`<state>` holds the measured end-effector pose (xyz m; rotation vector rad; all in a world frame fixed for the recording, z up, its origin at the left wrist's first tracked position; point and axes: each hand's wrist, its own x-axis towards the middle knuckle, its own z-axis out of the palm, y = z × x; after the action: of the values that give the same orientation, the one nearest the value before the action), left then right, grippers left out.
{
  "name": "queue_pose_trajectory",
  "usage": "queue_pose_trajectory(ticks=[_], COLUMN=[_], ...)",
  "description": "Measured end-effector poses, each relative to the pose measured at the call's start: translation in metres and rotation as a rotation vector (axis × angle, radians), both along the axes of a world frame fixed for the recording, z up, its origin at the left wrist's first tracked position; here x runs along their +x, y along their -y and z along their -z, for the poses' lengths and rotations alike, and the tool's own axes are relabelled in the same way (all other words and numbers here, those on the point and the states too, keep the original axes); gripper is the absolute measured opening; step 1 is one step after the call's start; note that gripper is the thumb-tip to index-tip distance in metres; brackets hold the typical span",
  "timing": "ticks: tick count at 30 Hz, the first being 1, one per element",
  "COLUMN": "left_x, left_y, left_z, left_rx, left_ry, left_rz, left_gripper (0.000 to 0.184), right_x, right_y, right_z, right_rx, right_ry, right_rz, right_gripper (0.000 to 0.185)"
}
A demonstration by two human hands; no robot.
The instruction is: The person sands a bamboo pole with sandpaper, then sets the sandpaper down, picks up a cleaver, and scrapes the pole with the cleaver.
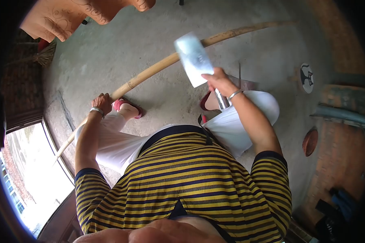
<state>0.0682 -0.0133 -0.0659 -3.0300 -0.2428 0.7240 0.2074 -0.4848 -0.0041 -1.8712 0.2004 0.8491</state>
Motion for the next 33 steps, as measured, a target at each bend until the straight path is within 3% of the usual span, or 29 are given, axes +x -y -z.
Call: queue_pose_trajectory(ticks=[2,3,7,9,11,13,17,21,22,25,32,33], left_x=[-0.003,-0.002,-0.008,-0.003,-0.004,-0.005,-0.007,-0.008,-0.008,-0.01,0.005,0.007], left_y=[-0.002,0.0,0.001,0.002,0.002,0.005,0.008,0.008,0.008,0.009,0.022,0.026], left_z=[0.002,-0.001,-0.009,-0.007,-0.003,-0.009,-0.025,-0.022,-0.02,-0.022,-0.045,-0.047], left_rx=[-0.018,-0.012,0.029,0.031,0.011,-0.021,-0.027,-0.052,-0.068,-0.095,-0.043,-0.105], left_ry=[0.032,0.047,0.043,0.045,0.024,0.021,0.003,-0.053,-0.054,-0.064,-0.145,-0.05], left_rz=[0.011,-0.002,-0.022,-0.019,-0.014,-0.019,0.057,0.052,0.048,0.048,0.113,0.064], left_gripper=[0.019,0.019,0.021,0.023,0.024,0.025,0.02,0.024,0.025,0.025,0.031,0.032], right_x=[-0.018,-0.021,0.015,0.037,0.05,0.051,0.057,0.055,0.06,0.063,0.075,0.076], right_y=[-0.009,-0.016,0.006,0.021,0.03,0.031,0.011,0.0,0.001,-0.013,-0.024,-0.026], right_z=[0.015,0.018,0.022,0.017,0.013,0.014,0.027,0.026,0.033,0.037,0.055,0.057], right_rx=[-0.044,-0.096,0.109,-0.01,0.103,0.433,0.729,0.657,0.686,0.634,0.759,0.77], right_ry=[-0.019,0.067,0.056,0.203,0.149,-0.024,-0.199,-0.166,-0.193,-0.17,-0.141,-0.136], right_rz=[-0.281,-0.284,0.172,0.394,0.511,0.571,0.553,0.444,0.413,0.568,0.592,0.579], right_gripper=[0.028,0.028,0.021,0.016,0.016,0.019,0.022,0.029,0.04,0.047,0.042,0.041])
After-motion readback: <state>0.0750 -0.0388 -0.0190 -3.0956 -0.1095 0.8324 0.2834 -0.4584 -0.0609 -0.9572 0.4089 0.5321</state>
